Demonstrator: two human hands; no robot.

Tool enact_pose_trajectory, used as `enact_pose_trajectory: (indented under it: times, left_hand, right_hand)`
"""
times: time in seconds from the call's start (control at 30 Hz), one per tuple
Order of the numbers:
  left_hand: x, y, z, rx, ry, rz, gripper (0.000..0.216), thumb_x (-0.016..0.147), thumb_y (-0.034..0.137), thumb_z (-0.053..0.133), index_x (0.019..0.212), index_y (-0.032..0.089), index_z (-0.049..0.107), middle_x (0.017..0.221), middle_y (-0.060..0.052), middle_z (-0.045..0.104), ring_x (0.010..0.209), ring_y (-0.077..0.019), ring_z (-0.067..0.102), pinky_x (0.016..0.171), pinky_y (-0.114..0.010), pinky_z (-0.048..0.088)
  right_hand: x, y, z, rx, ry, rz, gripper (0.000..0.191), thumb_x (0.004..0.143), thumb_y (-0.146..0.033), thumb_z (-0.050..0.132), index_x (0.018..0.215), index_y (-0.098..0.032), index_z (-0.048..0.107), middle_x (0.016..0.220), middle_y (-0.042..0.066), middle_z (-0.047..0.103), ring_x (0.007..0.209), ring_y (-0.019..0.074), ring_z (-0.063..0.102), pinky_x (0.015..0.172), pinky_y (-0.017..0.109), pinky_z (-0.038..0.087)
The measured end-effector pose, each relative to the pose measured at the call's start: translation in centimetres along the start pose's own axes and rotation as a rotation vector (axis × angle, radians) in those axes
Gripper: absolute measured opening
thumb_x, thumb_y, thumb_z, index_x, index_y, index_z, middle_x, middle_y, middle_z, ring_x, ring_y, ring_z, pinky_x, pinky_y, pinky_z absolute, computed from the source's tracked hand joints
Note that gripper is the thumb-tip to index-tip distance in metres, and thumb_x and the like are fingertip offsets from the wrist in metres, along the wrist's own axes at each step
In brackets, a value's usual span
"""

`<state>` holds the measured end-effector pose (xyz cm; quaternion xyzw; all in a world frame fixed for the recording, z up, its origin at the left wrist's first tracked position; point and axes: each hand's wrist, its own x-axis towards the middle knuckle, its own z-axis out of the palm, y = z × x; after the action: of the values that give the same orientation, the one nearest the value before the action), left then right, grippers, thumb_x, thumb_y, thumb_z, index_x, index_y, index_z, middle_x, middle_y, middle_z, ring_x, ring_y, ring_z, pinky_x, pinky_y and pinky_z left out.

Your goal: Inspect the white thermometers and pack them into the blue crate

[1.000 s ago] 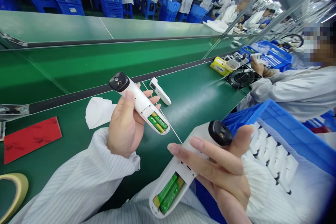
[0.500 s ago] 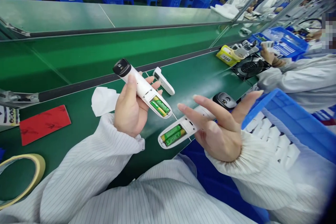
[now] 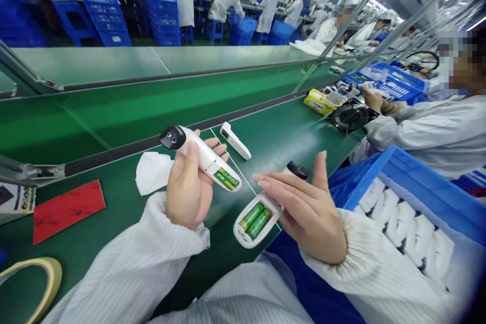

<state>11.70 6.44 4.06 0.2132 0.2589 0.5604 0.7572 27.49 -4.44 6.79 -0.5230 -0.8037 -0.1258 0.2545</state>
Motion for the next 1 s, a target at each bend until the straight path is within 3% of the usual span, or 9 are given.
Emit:
enact_pose_trajectory:
  times: [0.07, 0.13, 0.17, 0.23, 0.3, 0.47, 0.53, 0.7, 1.0]
  left_hand:
    - [0.0, 0.2, 0.1, -0.019, 0.015, -0.018, 0.027, 0.092, 0.039, 0.057, 0.113, 0.023, 0.059, 0.097, -0.003, 0.069, 0.093, -0.0171, 0.067, 0.098, -0.041, 0.048]
    - [0.0, 0.4, 0.2, -0.041, 0.028, -0.038, 0.027, 0.092, 0.04, 0.056, 0.113, 0.023, 0.059, 0.095, -0.003, 0.068, 0.091, -0.0156, 0.067, 0.098, -0.04, 0.047]
    - [0.1, 0.5, 0.3, -0.05, 0.038, -0.05, 0.025, 0.093, 0.04, 0.055, 0.112, 0.023, 0.059, 0.094, -0.002, 0.068, 0.089, -0.0148, 0.066, 0.098, -0.039, 0.048]
    - [0.1, 0.7, 0.5, -0.056, 0.083, -0.082, 0.021, 0.094, 0.037, 0.053, 0.109, 0.022, 0.06, 0.093, -0.002, 0.067, 0.088, -0.0138, 0.066, 0.098, -0.038, 0.049]
    - [0.2, 0.8, 0.6, -0.047, 0.166, -0.114, 0.017, 0.095, 0.032, 0.052, 0.105, 0.021, 0.061, 0.094, -0.003, 0.067, 0.089, -0.014, 0.066, 0.098, -0.038, 0.05]
    - [0.6, 0.6, 0.6, 0.005, 0.285, -0.185, 0.015, 0.096, 0.027, 0.051, 0.102, 0.017, 0.061, 0.098, -0.006, 0.067, 0.091, -0.0158, 0.068, 0.094, -0.037, 0.054]
    - [0.5, 0.2, 0.6, 0.05, 0.249, -0.227, 0.017, 0.095, 0.029, 0.052, 0.106, 0.018, 0.06, 0.1, -0.007, 0.068, 0.091, -0.0174, 0.069, 0.091, -0.037, 0.055]
    - [-0.5, -1.0, 0.6, 0.174, 0.041, -0.303, 0.028, 0.092, 0.034, 0.058, 0.115, 0.018, 0.057, 0.11, -0.012, 0.069, 0.1, -0.0244, 0.068, 0.086, -0.038, 0.057]
    - [-1.9, -2.5, 0.7, 0.235, -0.075, -0.346, 0.037, 0.092, 0.046, 0.054, 0.112, 0.016, 0.059, 0.111, -0.013, 0.069, 0.106, -0.0255, 0.064, 0.09, -0.038, 0.053]
  right_hand:
    - [0.2, -0.2, -0.1, 0.137, -0.001, 0.066, 0.039, 0.087, -0.006, 0.054, 0.121, -0.024, 0.058, 0.112, 0.006, 0.074, 0.1, 0.0209, 0.071, 0.115, 0.056, 0.029]
    - [0.3, -0.4, -0.1, 0.298, -0.04, 0.215, 0.033, 0.086, -0.012, 0.06, 0.116, -0.025, 0.063, 0.105, 0.005, 0.075, 0.091, 0.0197, 0.072, 0.093, 0.038, 0.055]
    - [0.4, -0.5, -0.1, 0.395, -0.08, 0.316, 0.028, 0.085, -0.017, 0.063, 0.111, -0.025, 0.066, 0.097, 0.004, 0.076, 0.084, 0.0193, 0.073, 0.078, 0.032, 0.06]
    - [0.6, -0.6, 0.0, 0.624, -0.176, 0.557, 0.016, 0.084, -0.028, 0.066, 0.099, -0.024, 0.07, 0.084, 0.003, 0.075, 0.071, 0.0184, 0.071, 0.06, 0.027, 0.057]
    - [0.7, -0.3, 0.2, 0.884, -0.226, 0.82, 0.021, 0.086, -0.04, 0.062, 0.09, -0.021, 0.07, 0.074, 0.004, 0.072, 0.065, 0.0179, 0.067, 0.056, 0.027, 0.054]
    - [1.0, 0.9, 0.3, 1.41, -0.051, 1.354, 0.031, 0.081, -0.046, 0.066, 0.094, -0.018, 0.068, 0.075, 0.005, 0.066, 0.058, 0.0144, 0.059, 0.052, 0.026, 0.051]
    - [1.0, 1.1, 0.3, 1.467, -0.069, 1.367, 0.031, 0.081, -0.048, 0.066, 0.092, -0.018, 0.067, 0.073, 0.004, 0.065, 0.056, 0.0137, 0.057, 0.049, 0.025, 0.048]
    - [1.0, 0.0, 0.2, 1.28, -0.271, 1.121, 0.034, 0.088, -0.053, 0.055, 0.084, -0.019, 0.059, 0.06, 0.0, 0.06, 0.051, 0.0118, 0.053, 0.046, 0.023, 0.04]
    - [0.5, -0.9, 1.5, 0.998, -0.206, 0.884, 0.028, 0.09, -0.041, 0.055, 0.107, -0.02, 0.063, 0.091, 0.004, 0.062, 0.081, 0.0182, 0.059, 0.071, 0.032, 0.049]
